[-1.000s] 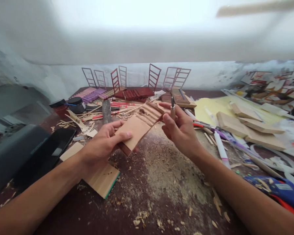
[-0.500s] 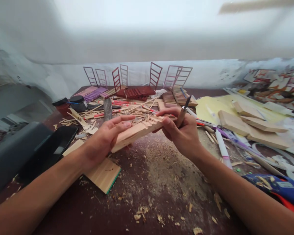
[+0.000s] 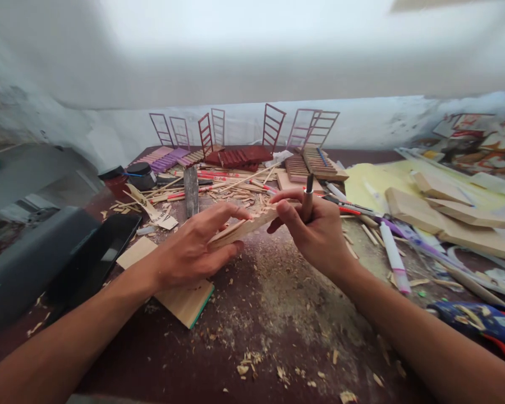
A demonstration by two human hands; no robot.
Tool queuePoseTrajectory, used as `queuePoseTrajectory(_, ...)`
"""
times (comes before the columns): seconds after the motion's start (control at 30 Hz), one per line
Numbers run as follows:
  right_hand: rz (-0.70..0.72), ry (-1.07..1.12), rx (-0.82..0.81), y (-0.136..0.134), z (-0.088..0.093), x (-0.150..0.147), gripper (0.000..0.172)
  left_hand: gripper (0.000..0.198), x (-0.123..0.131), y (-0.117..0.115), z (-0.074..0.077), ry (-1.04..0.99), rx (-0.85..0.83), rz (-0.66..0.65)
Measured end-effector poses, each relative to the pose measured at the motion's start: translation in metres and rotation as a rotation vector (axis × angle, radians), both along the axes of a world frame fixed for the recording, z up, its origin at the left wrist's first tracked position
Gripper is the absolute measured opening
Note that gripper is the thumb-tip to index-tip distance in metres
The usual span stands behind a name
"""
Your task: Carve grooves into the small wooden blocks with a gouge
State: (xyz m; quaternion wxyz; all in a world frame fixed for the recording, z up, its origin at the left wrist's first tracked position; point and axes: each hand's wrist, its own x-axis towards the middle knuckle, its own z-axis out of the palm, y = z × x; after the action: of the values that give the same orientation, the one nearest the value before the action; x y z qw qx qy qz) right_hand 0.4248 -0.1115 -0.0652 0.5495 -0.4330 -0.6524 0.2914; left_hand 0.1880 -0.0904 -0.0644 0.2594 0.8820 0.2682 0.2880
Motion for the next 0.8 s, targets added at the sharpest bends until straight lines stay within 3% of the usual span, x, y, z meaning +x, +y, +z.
queuePoseTrajectory(0.23,-0.005,-0.096,0.059,0.0010,-0.0052,0.0029,0.033,0.047,-0.0015,-0.0047,-0.0011,0.081,0.132,0.025)
queuePoseTrajectory(0.5,-0.048,-0.162,0.131,-0.0017,0.0004,0.0015,0.031,0.044,0.0019,-0.0081,0.0008,0.053,0.125,0.006)
queuePoseTrajectory(0.8,-0.030,-0.066,0.011,-0.0028,-0.0061,0.0033,0.030,0.045,0.0055,-0.0055,0.0028,0.020,0.091,0.105)
